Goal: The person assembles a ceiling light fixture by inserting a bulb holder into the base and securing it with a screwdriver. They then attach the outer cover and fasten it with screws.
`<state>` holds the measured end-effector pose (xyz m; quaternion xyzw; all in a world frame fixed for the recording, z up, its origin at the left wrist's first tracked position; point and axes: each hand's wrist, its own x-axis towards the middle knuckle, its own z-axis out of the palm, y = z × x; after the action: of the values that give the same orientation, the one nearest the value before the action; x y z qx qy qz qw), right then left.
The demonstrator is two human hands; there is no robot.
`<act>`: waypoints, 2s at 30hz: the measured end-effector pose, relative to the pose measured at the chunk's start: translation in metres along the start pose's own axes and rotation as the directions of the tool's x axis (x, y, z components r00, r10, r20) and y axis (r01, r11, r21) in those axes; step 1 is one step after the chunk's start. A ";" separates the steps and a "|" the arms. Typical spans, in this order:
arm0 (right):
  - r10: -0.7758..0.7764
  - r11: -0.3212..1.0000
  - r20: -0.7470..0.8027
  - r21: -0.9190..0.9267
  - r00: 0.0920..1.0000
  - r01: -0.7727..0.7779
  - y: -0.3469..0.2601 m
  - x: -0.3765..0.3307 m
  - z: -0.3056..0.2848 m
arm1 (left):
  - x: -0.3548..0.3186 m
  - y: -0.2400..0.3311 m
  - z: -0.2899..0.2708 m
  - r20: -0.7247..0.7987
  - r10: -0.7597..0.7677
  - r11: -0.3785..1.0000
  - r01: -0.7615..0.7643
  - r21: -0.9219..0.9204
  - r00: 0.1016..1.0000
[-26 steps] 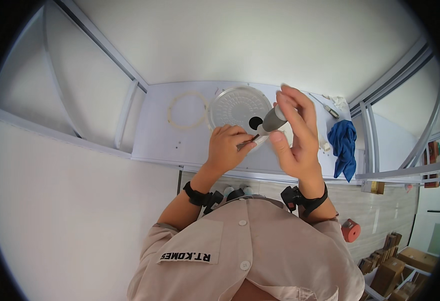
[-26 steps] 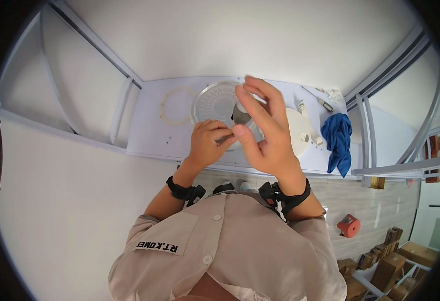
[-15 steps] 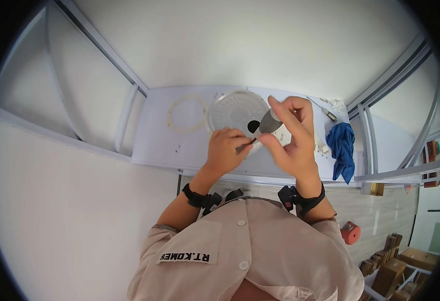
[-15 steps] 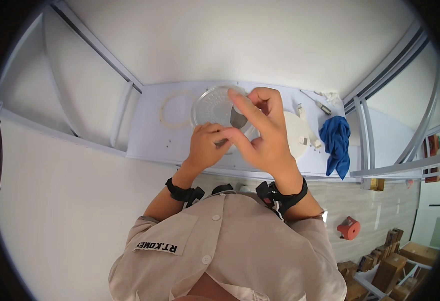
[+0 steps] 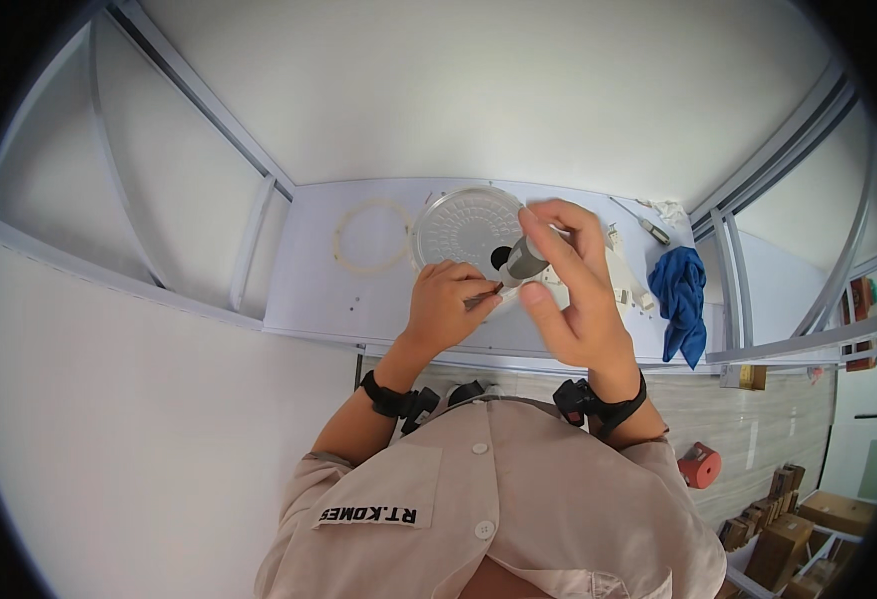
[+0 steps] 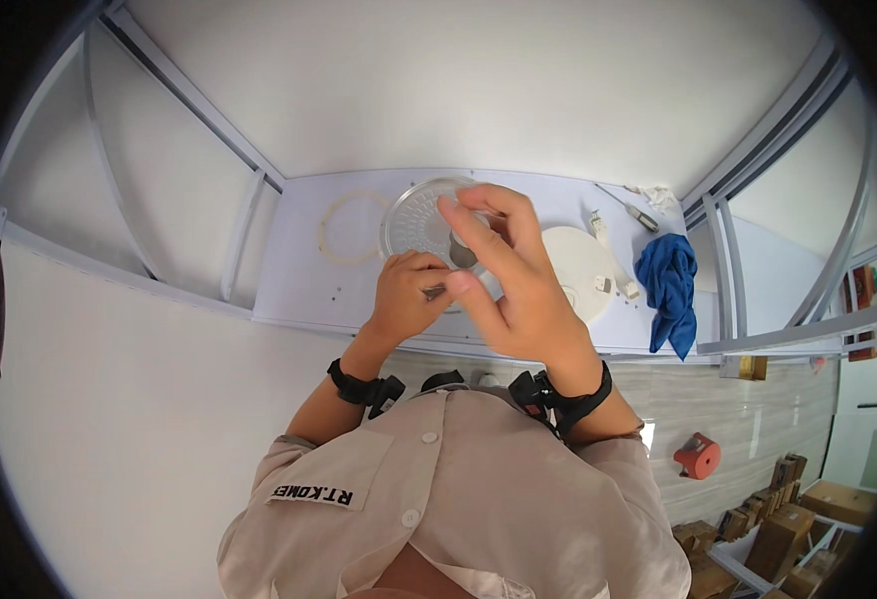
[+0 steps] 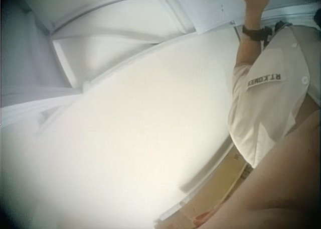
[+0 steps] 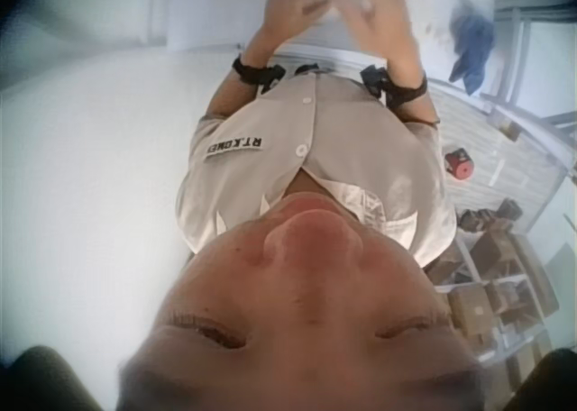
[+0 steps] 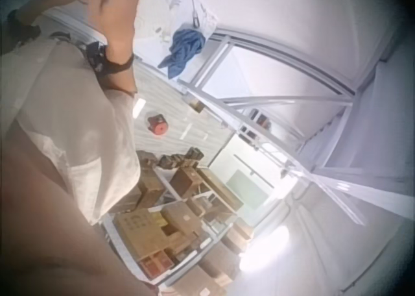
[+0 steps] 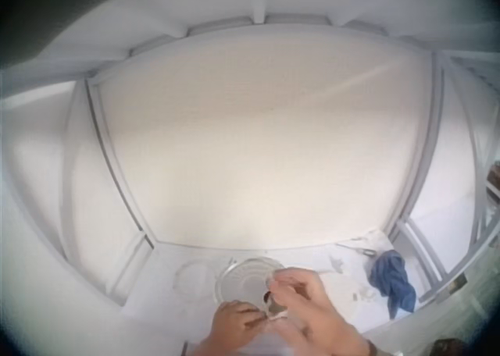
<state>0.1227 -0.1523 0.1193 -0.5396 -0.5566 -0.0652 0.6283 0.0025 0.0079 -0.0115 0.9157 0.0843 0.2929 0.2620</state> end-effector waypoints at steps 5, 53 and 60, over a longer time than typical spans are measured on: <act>0.025 0.999 0.077 0.025 0.997 -0.028 0.012 -0.008 -0.007 | 0.001 -0.001 -0.001 0.020 -0.021 1.000 0.021 0.002 1.000; -0.129 0.979 0.091 -0.148 0.987 0.142 0.036 -0.013 -0.019 | 0.005 -0.001 -0.007 0.057 -0.082 0.996 0.085 -0.043 0.995; -0.029 0.998 0.077 0.052 0.997 0.025 0.021 -0.002 -0.009 | 0.006 0.002 -0.011 0.059 -0.078 0.996 0.080 -0.037 0.995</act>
<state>0.1416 -0.1517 0.1070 -0.5180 -0.5894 -0.0383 0.6187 0.0007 0.0128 -0.0005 0.9144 0.1073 0.2574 0.2936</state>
